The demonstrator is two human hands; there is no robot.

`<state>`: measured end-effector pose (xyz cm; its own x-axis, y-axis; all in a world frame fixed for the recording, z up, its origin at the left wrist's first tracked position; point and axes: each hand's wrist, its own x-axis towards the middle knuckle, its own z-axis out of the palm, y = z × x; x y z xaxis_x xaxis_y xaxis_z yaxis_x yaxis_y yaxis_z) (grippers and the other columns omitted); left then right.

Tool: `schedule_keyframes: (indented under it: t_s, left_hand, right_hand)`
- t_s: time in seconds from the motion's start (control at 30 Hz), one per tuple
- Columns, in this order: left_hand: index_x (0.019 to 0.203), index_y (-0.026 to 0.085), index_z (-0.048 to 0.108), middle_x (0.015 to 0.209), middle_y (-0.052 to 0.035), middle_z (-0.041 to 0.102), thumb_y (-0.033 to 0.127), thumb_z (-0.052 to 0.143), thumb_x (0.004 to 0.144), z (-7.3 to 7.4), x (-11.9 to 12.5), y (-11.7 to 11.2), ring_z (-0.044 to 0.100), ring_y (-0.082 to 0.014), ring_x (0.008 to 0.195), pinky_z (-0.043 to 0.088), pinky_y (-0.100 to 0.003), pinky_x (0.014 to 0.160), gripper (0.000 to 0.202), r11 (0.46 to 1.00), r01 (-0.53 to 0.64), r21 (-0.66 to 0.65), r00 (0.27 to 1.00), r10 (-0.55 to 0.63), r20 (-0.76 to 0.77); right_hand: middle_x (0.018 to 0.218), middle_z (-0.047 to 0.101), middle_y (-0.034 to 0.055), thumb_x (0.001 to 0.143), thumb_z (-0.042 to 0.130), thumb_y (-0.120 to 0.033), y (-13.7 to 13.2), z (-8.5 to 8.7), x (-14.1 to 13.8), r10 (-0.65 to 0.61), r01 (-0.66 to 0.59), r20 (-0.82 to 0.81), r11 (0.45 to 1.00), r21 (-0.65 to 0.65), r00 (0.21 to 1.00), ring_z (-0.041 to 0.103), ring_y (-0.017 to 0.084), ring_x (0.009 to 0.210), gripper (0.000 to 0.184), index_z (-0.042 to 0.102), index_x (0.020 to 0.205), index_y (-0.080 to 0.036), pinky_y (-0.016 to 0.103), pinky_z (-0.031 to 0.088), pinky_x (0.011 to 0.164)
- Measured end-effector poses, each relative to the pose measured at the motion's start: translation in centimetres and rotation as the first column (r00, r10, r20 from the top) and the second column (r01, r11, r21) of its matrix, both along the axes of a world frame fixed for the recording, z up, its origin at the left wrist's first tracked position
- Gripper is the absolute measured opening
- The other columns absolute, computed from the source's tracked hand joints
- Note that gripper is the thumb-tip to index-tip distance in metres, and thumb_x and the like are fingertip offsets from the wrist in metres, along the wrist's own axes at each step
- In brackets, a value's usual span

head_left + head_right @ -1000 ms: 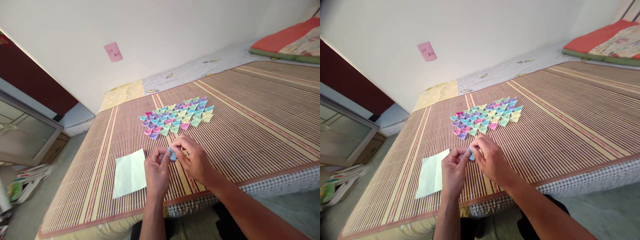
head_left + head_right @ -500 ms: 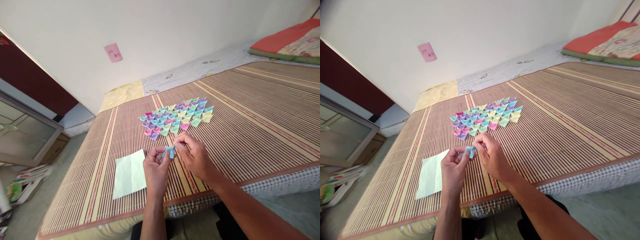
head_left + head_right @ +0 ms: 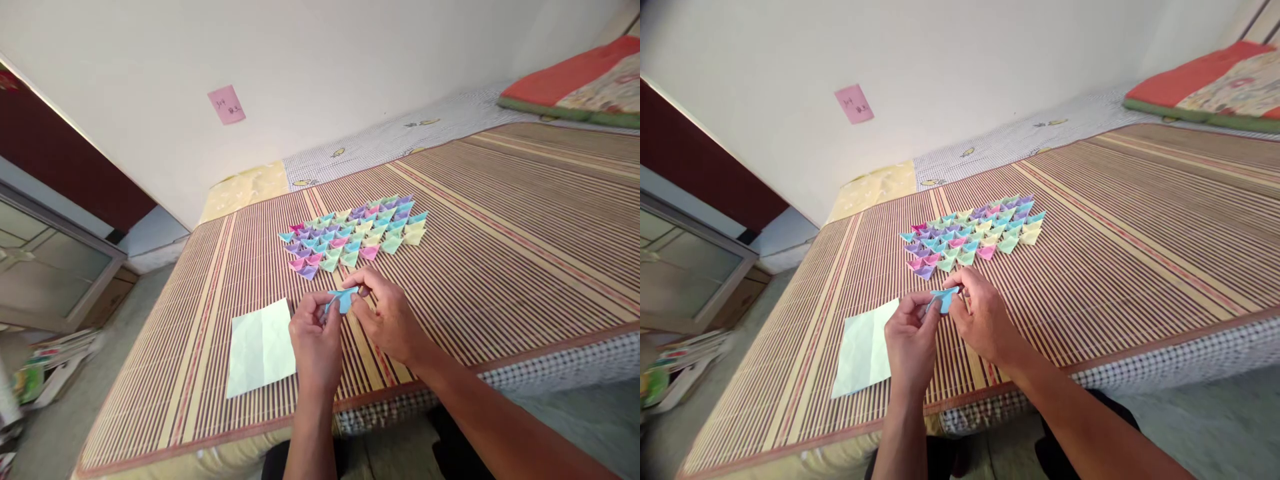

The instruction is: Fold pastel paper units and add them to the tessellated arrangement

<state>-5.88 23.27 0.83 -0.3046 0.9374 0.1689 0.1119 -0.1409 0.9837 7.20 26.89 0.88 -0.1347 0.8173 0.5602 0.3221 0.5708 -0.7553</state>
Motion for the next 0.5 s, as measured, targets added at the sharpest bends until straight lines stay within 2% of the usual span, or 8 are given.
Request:
schedule_keyframes:
  t_s: [0.1, 0.2, 0.3, 0.5]
  left_hand:
    - [0.091, 0.020, 0.072, 0.083, -0.0026, 0.071, 0.027, 0.069, 0.090, -0.25, -0.18, 0.06, 0.067, -0.0168, 0.076, 0.053, -0.028, 0.072, 0.007, 0.999, -0.030, 0.031, 0.990, 0.034, -0.138]
    - [0.090, 0.021, 0.073, 0.085, -0.0035, 0.071, 0.025, 0.068, 0.091, -0.38, -0.29, 0.14, 0.067, -0.0179, 0.079, 0.052, -0.029, 0.073, 0.007, 0.998, -0.020, 0.060, 0.984, 0.030, -0.174]
    - [0.089, 0.021, 0.074, 0.084, -0.0031, 0.071, 0.026, 0.070, 0.089, -0.33, -0.23, 0.21, 0.066, -0.0173, 0.077, 0.053, -0.028, 0.074, 0.006, 0.998, -0.003, 0.061, 0.992, 0.010, -0.124]
    - [0.085, 0.017, 0.071, 0.078, -0.0027, 0.073, 0.026, 0.074, 0.086, 0.35, 0.05, 0.24, 0.069, -0.0165, 0.074, 0.054, -0.026, 0.071, 0.009, 0.999, 0.032, 0.041, 0.996, -0.035, 0.083]
  right_hand:
    - [0.092, 0.067, 0.0055, 0.083, 0.051, -0.003, 0.00, 0.04, 0.03, -0.031, 0.031, -0.008, 0.999, 0.009, 0.999, 0.064, 0.021, 0.086, 0.023, 0.061, 0.096, -0.020, 0.033, 0.051, 0.075]
    - [0.095, 0.067, 0.0066, 0.086, 0.049, -0.001, 0.01, 0.04, -0.04, -0.021, 0.022, -0.009, 0.996, 0.089, 1.000, 0.065, 0.023, 0.093, 0.024, 0.062, 0.094, -0.020, 0.036, 0.053, 0.081]
    - [0.101, 0.066, 0.0088, 0.090, 0.050, -0.002, 0.07, 0.02, -0.05, -0.013, 0.006, 0.041, 0.986, 0.169, 0.999, 0.065, 0.024, 0.101, 0.024, 0.066, 0.097, -0.019, 0.040, 0.055, 0.088]
    - [0.111, 0.065, 0.0116, 0.095, 0.057, -0.005, 0.09, 0.08, 0.17, -0.033, -0.008, 0.123, 0.947, 0.322, 0.992, 0.065, 0.026, 0.107, 0.021, 0.070, 0.104, -0.019, 0.043, 0.055, 0.092]
